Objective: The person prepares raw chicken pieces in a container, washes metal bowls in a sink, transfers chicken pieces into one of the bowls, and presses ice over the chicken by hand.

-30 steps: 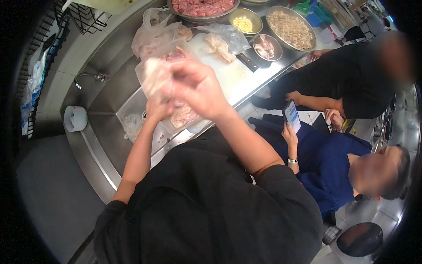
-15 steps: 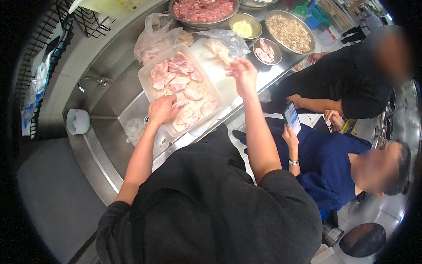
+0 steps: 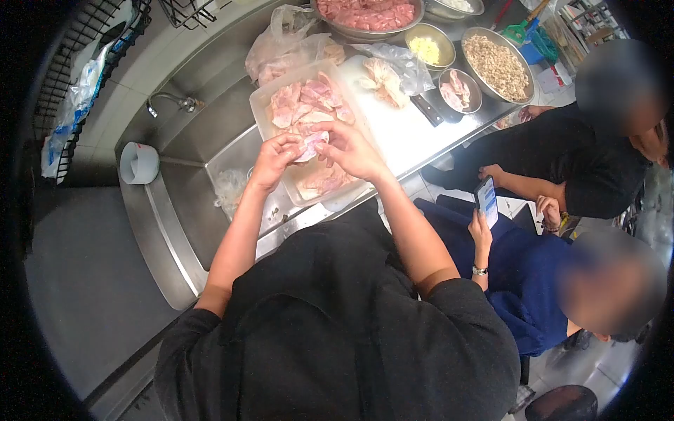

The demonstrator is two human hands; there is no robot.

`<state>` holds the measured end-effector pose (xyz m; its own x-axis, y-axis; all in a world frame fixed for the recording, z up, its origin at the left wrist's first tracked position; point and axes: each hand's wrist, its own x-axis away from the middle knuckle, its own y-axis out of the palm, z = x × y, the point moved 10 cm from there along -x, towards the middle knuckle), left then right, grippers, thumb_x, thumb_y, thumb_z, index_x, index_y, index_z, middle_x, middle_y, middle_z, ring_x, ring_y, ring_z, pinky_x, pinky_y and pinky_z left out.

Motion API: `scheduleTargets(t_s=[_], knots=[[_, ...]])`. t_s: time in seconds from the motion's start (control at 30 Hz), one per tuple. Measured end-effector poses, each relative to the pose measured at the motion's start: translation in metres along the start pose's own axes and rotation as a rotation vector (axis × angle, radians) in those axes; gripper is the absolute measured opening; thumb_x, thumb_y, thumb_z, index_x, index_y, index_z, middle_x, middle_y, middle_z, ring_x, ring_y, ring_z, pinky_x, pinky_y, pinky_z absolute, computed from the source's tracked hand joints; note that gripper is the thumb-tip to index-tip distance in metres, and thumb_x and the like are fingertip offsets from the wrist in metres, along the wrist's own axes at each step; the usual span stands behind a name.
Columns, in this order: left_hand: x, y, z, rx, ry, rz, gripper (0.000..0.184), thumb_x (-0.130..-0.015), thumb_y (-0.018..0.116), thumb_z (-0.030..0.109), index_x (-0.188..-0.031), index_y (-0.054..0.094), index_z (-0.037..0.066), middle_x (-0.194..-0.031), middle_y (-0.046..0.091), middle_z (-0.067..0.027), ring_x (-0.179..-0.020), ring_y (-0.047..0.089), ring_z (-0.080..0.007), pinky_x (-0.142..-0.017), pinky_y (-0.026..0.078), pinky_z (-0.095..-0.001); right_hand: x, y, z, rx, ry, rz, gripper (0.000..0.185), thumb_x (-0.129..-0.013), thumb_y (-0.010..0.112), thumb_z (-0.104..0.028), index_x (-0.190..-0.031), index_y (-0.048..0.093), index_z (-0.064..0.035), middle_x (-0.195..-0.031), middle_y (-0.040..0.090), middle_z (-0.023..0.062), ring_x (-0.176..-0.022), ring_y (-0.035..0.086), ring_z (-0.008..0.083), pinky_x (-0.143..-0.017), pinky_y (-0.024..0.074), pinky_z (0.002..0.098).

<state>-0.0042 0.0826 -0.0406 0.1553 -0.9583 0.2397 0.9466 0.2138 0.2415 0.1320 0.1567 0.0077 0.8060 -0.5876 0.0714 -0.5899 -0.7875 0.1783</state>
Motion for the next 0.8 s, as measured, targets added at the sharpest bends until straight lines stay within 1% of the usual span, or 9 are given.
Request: scheduleTargets(t_s=[0.2,0.43,0.5,0.57,0.6,0.63,0.7,0.77,0.8], knots=[[0.005,0.001,-0.004,0.318,-0.085,0.020,0.027,-0.098,0.066,0.012,-0.122,0.063,0.002,-0.108,0.071,-0.0088,-0.090,0.070,-0.0152,-0.073,0.059,-0.0293,0.003,0.009,-0.013,-0.090,-0.046,-0.061,0.037,-0.095,0.067,-0.002,-0.130,0.057,-0.0008,-0.091,0.064,0.0044,-0.083,0.064,0.0117,-0.069,0.0550,0.0271],[0.012,0.031,0.019,0.508,-0.080,-0.098,0.035,-0.098,0.064,0.012,-0.131,0.059,0.001,-0.112,0.070,-0.0082,-0.085,0.067,-0.0137,-0.073,0.057,-0.0277,-0.003,-0.014,0.001,0.153,0.054,0.111,0.022,-0.097,0.067,-0.011,-0.116,0.065,-0.0001,-0.085,0.065,0.0042,-0.076,0.064,0.0110,-0.068,0.0531,0.0265],[0.004,0.021,0.029,0.082,0.092,-0.040,0.028,-0.098,0.065,0.012,-0.124,0.063,0.001,-0.111,0.070,-0.0088,-0.087,0.067,-0.0119,-0.074,0.056,-0.0275,-0.009,-0.024,0.007,0.166,0.081,0.113,0.020,-0.097,0.066,-0.014,-0.112,0.067,0.0007,-0.085,0.067,0.0051,-0.076,0.065,0.0106,-0.069,0.0535,0.0275],[-0.004,0.006,0.021,-0.036,0.055,0.043,0.024,-0.098,0.065,0.014,-0.118,0.067,0.000,-0.102,0.072,-0.0065,-0.085,0.066,-0.0093,-0.074,0.055,-0.0265,-0.015,-0.035,0.010,0.413,0.067,0.126,0.017,-0.098,0.065,-0.013,-0.108,0.069,0.0001,-0.088,0.069,0.0032,-0.075,0.062,0.0099,-0.068,0.0534,0.0267],[-0.007,-0.007,0.020,-0.180,0.036,0.144,0.023,-0.096,0.068,0.016,-0.115,0.069,0.002,-0.098,0.073,-0.0073,-0.084,0.067,-0.0114,-0.073,0.055,-0.0288,-0.018,-0.043,0.004,0.675,0.030,0.177,0.020,-0.097,0.064,-0.014,-0.108,0.068,0.0018,-0.092,0.072,0.0102,-0.081,0.068,0.0194,-0.074,0.0555,0.0335],[-0.007,-0.019,0.019,-0.325,0.016,0.243,0.023,-0.094,0.070,0.018,-0.111,0.071,0.003,-0.094,0.074,-0.0081,-0.083,0.068,-0.0134,-0.073,0.055,-0.0310,-0.022,-0.048,0.008,0.676,0.031,0.178,0.020,-0.097,0.064,-0.014,-0.108,0.068,0.0018,-0.092,0.072,0.0102,-0.081,0.068,0.0194,-0.074,0.0555,0.0335],[-0.005,-0.015,0.028,-0.565,0.047,0.184,0.024,-0.092,0.071,0.020,-0.110,0.072,0.005,-0.094,0.074,-0.0107,-0.085,0.069,-0.0186,-0.078,0.054,-0.0364,-0.028,-0.051,0.026,1.106,0.116,0.110,0.025,-0.096,0.061,-0.015,-0.113,0.068,0.0012,-0.101,0.073,0.0180,-0.094,0.071,0.0327,-0.083,0.0550,0.0417],[-0.004,-0.006,0.032,-0.805,0.077,0.119,0.024,-0.090,0.071,0.022,-0.109,0.073,0.007,-0.094,0.075,-0.0133,-0.088,0.071,-0.0237,-0.084,0.053,-0.0418,-0.031,-0.039,0.039,1.131,0.123,0.078,0.026,-0.095,0.060,-0.016,-0.114,0.067,0.0007,-0.104,0.071,0.0219,-0.099,0.069,0.0365,-0.086,0.0537,0.0442],[-0.004,0.012,0.019,-1.067,0.044,-0.089,0.028,-0.089,0.070,0.024,-0.110,0.073,0.006,-0.096,0.074,-0.0153,-0.093,0.070,-0.0275,-0.088,0.051,-0.0451,-0.033,-0.031,0.044,1.160,0.125,0.046,0.027,-0.094,0.059,-0.017,-0.114,0.067,0.0001,-0.108,0.070,0.0257,-0.104,0.067,0.0403,-0.090,0.0523,0.0467]])
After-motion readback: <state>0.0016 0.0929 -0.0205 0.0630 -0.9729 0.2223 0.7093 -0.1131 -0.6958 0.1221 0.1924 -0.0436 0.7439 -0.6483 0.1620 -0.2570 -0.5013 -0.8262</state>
